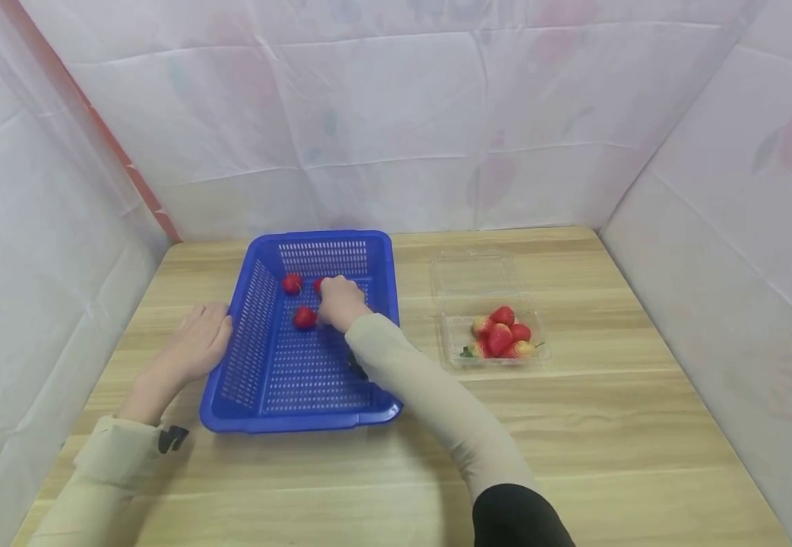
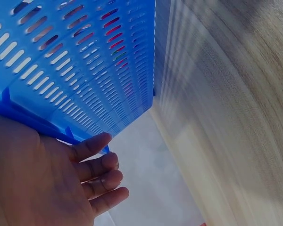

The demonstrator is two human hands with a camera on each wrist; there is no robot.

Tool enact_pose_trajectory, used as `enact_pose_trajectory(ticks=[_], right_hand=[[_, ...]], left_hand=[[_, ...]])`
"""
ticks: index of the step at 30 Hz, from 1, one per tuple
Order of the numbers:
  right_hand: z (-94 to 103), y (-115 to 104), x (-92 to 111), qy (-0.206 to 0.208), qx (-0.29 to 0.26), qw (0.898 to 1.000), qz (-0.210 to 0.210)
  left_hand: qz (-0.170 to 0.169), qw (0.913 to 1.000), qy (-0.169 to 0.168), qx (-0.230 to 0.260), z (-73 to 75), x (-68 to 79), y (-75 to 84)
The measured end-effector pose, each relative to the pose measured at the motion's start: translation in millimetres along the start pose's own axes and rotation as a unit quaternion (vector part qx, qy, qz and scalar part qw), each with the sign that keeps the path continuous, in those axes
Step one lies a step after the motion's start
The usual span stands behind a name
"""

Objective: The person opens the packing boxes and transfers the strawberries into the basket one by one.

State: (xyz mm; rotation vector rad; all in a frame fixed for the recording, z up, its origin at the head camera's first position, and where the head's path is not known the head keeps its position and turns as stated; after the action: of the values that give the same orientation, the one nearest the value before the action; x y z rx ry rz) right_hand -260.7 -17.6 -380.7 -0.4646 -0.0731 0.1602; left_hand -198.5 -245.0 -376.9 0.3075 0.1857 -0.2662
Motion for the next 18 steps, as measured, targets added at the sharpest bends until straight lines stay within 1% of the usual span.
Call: enact_pose_trajectory(ticks=[4,10,12,18], right_hand=[[6.3,-0.1,1.7,0.003,0.009,1.0,-0.002],[14.5,1.0,5.1,0.006,-0.001,1.0,-0.008],[18.1,1.2,5.9,0.01,0.002,1.0,-0.003],[33.5,0.7,13.5,0.003,0.007,1.0,0.009]], left_hand=[[0.001,1.0,-0.002,0.0,-0.1,-0.6,-0.4],[0.0,1.0,-0.007,0.002,0.1,-0.5,-0.3],[0.0,1.0,-0.006,0.003,0.2,-0.6,0.0],[0.004,1.0,-0.008,0.004,-0.1,-0.2,-0.5]])
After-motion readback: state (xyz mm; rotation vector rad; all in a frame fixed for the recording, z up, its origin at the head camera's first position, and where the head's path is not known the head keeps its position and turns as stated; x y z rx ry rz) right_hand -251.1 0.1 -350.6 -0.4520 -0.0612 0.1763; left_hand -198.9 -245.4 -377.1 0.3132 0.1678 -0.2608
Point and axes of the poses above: each hand's wrist, its own x-axis away from the middle knuckle, its own z-axis out of the back of the hand, y = z × x, the point moved 4 cm from there along -x, towards the middle knuckle, and after that the axes turned 13 degrees about y, right-handed, at the moved point
